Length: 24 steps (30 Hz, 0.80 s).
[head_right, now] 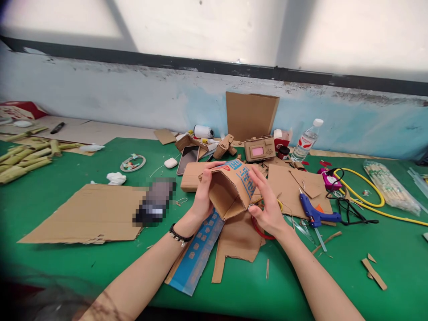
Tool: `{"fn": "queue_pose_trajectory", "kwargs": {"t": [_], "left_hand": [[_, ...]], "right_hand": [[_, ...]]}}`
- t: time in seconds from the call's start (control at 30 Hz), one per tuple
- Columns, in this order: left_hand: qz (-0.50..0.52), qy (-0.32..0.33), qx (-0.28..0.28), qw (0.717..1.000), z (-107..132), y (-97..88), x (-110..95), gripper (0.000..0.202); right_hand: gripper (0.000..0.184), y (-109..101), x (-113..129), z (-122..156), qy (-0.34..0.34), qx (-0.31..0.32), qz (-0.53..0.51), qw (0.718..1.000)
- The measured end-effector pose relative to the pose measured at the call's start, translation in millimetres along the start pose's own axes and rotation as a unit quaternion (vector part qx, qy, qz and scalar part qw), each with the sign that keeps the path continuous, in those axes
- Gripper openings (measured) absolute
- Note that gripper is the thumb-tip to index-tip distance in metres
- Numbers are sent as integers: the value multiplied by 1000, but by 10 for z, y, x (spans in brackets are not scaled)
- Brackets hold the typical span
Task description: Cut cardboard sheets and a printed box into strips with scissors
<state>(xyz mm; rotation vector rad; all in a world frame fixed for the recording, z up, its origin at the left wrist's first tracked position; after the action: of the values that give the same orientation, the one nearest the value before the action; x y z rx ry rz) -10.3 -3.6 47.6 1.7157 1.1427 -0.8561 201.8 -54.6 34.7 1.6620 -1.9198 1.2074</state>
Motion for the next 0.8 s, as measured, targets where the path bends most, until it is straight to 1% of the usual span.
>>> {"fn": "queue_pose_trajectory", "kwargs": {"t": [0.07, 0.1, 0.17, 0.2, 0.27, 0.33, 0.37, 0.47, 0.53, 0.6, 0.63, 0.7, 0.77, 0.8], "left_hand": [[-63, 85, 10, 994, 8, -15, -72, 56], [-95, 123, 16, 988, 17, -16, -108, 55], [-149, 170, 14, 974, 35, -13, -167, 52], [-167, 178, 4, 970, 43, -11, -186, 50], [-181, 174, -28, 967, 49, -11, -204, 47], [-174, 153, -54, 971, 49, -10, -201, 48], [-168, 138, -61, 974, 47, -6, -196, 49], [-155, 106, -49, 981, 52, 21, -183, 47], [-159, 112, -36, 980, 66, 39, -183, 45], [-175, 127, -41, 975, 84, 42, -180, 46], [-185, 135, -49, 972, 92, 37, -174, 47], [-200, 140, -66, 968, 103, 23, -156, 53], [-202, 139, -73, 967, 113, 15, -141, 61], [-198, 139, -69, 968, 120, 18, -138, 67]], "right_hand": [[93, -29, -13, -9, 15, -28, -33, 999], [95, -32, -26, -12, 23, -33, -45, 998], [98, -20, -63, -16, 38, -29, -62, 997], [102, -7, -84, -15, 44, -25, -66, 997], [111, 26, -120, -7, 53, -21, -64, 996], [119, 61, -141, 6, 59, -17, -53, 997], [119, 78, -144, 12, 62, -14, -50, 997], [106, 125, -134, 25, 84, -2, -56, 995], [99, 154, -126, 29, 120, -11, -71, 990], [97, 188, -132, 32, 172, -38, -92, 980], [94, 207, -141, 35, 201, -57, -105, 972], [81, 249, -169, 44, 265, -83, -131, 952], [65, 288, -196, 50, 320, -89, -166, 928], [59, 303, -205, 51, 342, -85, -186, 917]]}}
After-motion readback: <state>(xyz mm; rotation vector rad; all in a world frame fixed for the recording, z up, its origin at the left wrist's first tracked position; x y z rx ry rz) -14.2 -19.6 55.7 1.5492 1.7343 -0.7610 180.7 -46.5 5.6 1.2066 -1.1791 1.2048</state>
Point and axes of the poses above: each hand's wrist, its own z-axis away from the middle knuckle, its own y-axis out of the palm, x = y × z, the point moved 2 cm from there along -z, towards the middle knuckle, and after that the axes turned 4 degrees about x, right-handed, at the moved point
